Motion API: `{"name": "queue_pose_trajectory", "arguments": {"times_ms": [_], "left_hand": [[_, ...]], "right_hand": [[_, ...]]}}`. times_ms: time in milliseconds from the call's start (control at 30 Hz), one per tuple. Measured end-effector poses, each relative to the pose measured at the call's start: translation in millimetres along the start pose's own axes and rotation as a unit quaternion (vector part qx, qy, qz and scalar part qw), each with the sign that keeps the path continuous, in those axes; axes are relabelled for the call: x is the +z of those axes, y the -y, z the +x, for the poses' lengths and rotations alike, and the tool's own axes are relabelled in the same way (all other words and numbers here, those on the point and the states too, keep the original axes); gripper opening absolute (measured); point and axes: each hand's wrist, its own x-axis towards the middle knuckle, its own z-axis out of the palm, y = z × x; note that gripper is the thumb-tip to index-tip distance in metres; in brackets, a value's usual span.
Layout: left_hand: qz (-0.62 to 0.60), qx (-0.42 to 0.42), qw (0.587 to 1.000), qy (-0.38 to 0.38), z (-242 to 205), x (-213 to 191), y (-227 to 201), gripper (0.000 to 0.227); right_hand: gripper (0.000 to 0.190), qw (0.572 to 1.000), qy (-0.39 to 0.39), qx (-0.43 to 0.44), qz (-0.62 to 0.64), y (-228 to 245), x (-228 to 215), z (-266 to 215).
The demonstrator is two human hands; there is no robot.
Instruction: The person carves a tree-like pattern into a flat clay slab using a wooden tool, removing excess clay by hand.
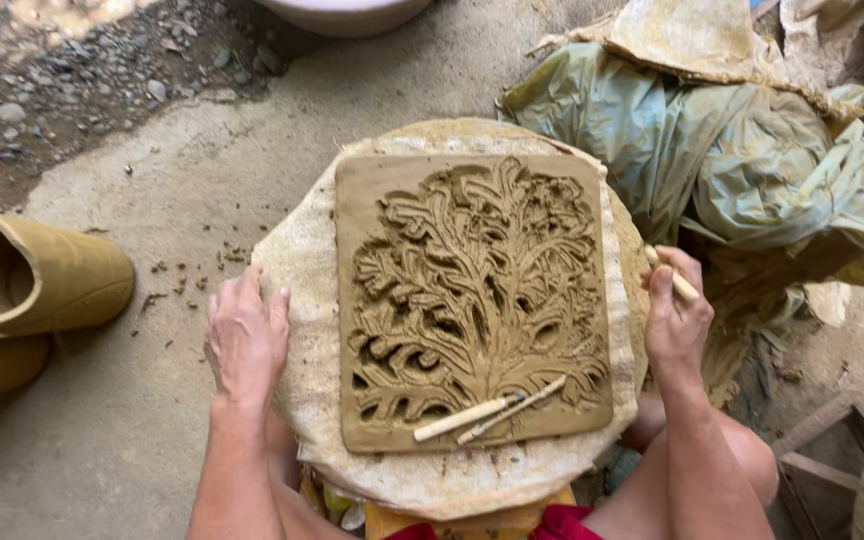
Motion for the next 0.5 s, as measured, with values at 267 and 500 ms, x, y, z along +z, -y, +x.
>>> {"name": "queue_pose_trajectory", "arguments": {"times_ms": [267, 500], "left_hand": [[-0.214, -0.083, 0.972, -0.046, -5.2, -13.4, -36.6, 0.031], [-0.065, -0.022, 0.997, 0.024, 8.5, -33.8, -59.1, 0.058]], "right_hand": [[0.018, 0.907, 0.087, 0.011, 0.413, 10.4, 7.0, -23.9], [0.008, 0.883, 0.103, 0.006, 0.459, -2.7, 5.9, -28.9]]}}
